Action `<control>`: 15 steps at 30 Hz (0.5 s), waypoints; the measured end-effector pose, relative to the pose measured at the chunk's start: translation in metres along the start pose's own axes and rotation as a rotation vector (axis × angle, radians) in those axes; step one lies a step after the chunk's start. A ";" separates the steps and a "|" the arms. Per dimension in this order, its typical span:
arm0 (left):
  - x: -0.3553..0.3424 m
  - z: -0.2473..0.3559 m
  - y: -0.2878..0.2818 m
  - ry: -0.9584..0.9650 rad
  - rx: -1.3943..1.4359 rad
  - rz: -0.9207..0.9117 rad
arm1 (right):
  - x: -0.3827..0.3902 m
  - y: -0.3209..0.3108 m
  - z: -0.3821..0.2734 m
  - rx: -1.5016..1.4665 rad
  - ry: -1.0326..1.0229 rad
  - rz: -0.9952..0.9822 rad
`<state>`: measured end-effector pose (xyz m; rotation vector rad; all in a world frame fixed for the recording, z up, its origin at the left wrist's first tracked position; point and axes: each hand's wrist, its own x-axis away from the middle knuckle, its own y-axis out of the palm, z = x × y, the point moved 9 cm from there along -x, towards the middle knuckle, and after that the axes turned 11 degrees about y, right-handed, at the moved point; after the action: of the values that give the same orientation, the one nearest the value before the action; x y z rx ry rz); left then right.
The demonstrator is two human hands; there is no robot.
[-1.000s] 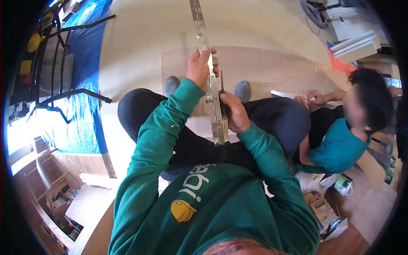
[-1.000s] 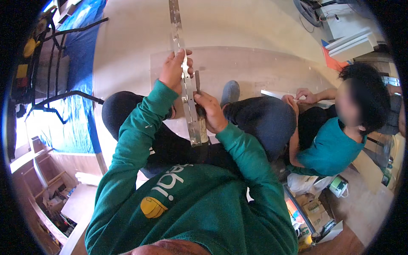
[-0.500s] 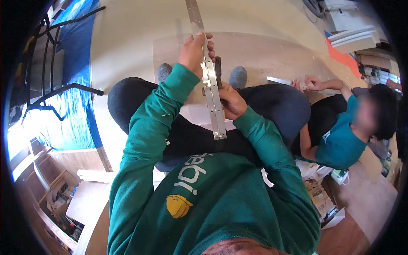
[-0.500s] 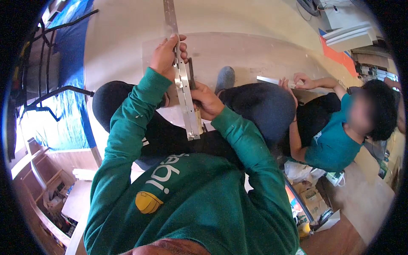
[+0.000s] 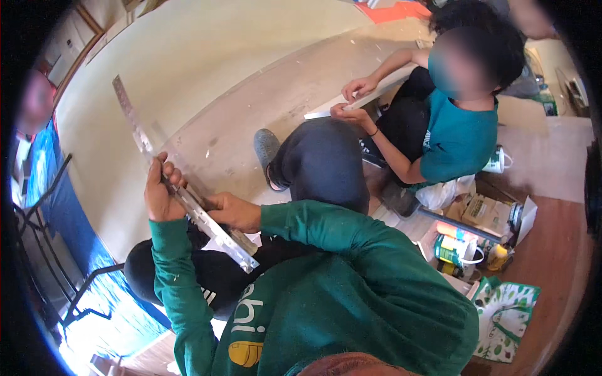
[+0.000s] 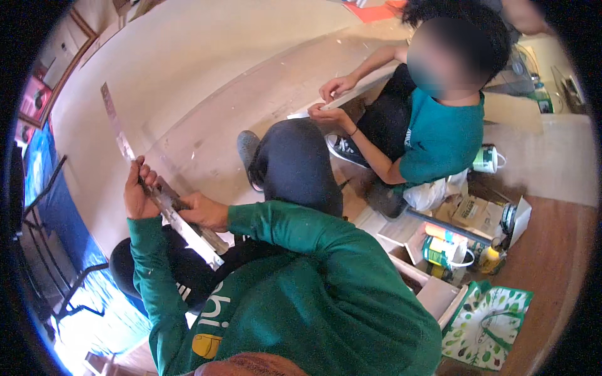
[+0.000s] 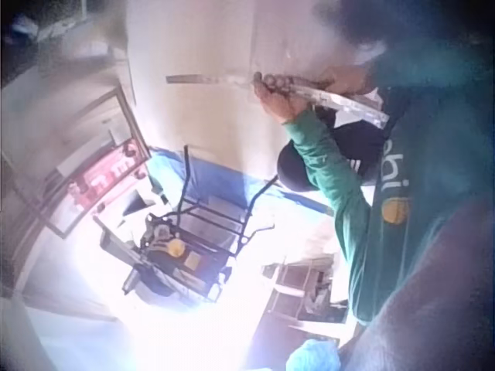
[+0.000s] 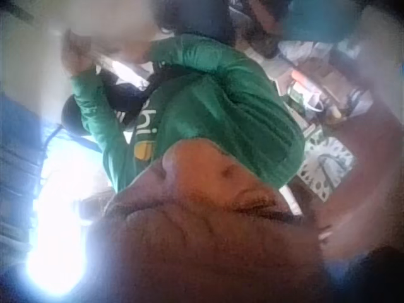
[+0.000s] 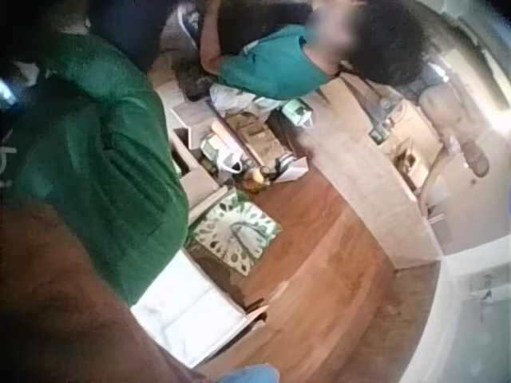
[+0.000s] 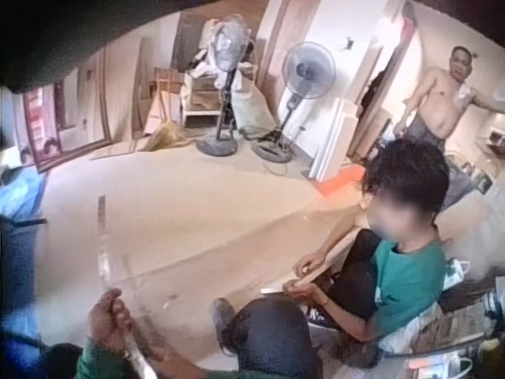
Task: The person uses a drill on a metal panel, then uses a chisel and hammer to pry or adjust parts of the panel frame while it is held by another person.
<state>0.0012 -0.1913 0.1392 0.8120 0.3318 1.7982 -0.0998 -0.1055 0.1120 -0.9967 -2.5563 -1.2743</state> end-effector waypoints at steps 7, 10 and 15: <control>-0.003 0.005 -0.003 -0.043 0.071 -0.036 | -0.004 -0.034 0.012 0.249 0.112 0.376; -0.004 0.014 -0.007 0.092 -0.052 0.105 | 0.003 -0.040 0.014 0.370 0.193 0.459; -0.007 0.029 -0.003 0.145 -0.070 0.111 | 0.012 -0.048 0.001 0.559 0.075 0.582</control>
<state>0.0236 -0.2009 0.1558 0.6642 0.3211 1.9671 -0.1375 -0.1195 0.0838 -1.3589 -2.1163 -0.4060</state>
